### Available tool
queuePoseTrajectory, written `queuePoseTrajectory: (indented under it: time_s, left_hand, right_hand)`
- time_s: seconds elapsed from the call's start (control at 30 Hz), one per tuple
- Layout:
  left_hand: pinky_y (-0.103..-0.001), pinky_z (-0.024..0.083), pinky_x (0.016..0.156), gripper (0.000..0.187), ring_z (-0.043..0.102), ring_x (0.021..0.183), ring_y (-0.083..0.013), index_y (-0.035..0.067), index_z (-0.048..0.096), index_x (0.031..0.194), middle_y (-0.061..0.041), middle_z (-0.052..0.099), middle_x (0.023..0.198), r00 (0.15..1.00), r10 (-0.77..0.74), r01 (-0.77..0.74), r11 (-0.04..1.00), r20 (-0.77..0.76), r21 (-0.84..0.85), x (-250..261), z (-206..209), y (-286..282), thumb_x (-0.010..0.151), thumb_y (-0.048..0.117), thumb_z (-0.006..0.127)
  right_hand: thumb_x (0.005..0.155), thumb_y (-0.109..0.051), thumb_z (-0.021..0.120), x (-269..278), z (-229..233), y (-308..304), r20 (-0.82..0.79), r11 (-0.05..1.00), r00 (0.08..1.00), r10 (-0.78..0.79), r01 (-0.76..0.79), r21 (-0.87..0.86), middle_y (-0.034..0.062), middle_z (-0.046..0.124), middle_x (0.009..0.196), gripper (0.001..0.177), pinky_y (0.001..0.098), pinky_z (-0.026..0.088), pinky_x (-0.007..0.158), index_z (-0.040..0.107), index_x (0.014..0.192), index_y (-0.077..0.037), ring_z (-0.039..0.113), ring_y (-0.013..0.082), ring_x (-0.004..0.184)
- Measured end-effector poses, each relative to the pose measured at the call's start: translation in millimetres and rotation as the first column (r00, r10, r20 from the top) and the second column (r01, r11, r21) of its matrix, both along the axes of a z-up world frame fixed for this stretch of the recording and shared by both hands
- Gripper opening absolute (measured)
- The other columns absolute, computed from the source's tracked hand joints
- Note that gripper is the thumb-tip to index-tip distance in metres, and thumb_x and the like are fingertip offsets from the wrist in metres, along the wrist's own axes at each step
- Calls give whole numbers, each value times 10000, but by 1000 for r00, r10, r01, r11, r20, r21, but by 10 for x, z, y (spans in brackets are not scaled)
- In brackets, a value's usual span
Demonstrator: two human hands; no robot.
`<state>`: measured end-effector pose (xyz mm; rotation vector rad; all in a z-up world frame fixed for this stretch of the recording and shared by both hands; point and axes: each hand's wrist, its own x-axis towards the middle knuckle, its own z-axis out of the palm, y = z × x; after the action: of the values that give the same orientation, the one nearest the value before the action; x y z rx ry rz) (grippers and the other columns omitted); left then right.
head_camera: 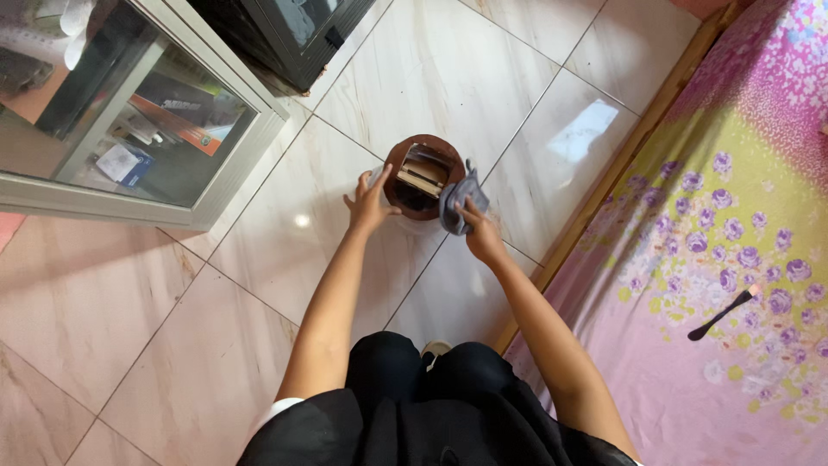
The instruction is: The person kneels on the floor and assembles a small trash bin by placing a plastic bag over a dark container, then fitting a brown lid on top. They then use a grey cloth to wipe the lid and the container before adjusting the lid's position.
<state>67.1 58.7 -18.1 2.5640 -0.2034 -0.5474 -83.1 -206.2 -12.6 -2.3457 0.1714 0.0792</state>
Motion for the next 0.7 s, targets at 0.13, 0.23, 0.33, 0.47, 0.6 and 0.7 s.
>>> queuePoseTrajectory:
  time_s: [0.13,0.23,0.33,0.47,0.6,0.7]
  left_hand:
    - [-730,244,1179,1056,381,1512,-248,471,292,1583,3,299,1650,994,82,-78,995,76,-54,-101,-163,167,744,309,912]
    - [-728,262,1141,1081,317,1535,-255,350,202,1631,-14,217,1700,996,54,-46,994,68,-104,-160,-262,192,783,352,873]
    - [-743,235,1096,1228,210,1534,-296,217,63,1642,-64,97,1714,998,-8,12,997,57,-80,-253,-281,90,751,451,875]
    - [-745,221,1117,1286,214,1540,-274,168,66,1635,-73,108,1710,992,-49,47,999,114,21,-424,-166,-14,725,582,875]
    - [-732,212,1166,1232,249,1551,-247,127,185,1624,-74,167,1685,975,-110,79,984,193,159,-507,-35,4,702,575,868]
    - [-734,211,1151,992,251,1544,-279,69,377,1522,-85,183,1680,926,-213,135,958,310,253,-471,-6,30,759,488,853]
  right_hand:
    - [878,11,643,-107,-208,-151,-62,948,990,-128,140,286,183,689,1302,411,429,518,968,701,1270,-100,667,337,1180]
    - [939,-40,620,4,-246,-451,-331,799,856,-398,500,333,217,763,1075,327,463,536,839,713,1250,-76,709,386,1006]
    - [914,9,545,187,-204,-626,-196,784,869,-454,494,375,210,749,1081,403,447,518,834,709,1271,-79,714,409,990]
    - [802,56,503,360,-140,-376,222,968,961,-164,114,224,259,590,1388,638,410,504,983,623,1409,-102,586,411,1250]
    - [796,15,597,311,-167,-40,-1,995,996,-88,88,40,171,497,1511,668,442,457,971,601,1426,-207,546,419,1265]
    - [870,-7,601,255,-221,-119,204,961,973,-108,49,273,230,542,1494,550,392,493,1004,636,1402,-144,569,373,1308]
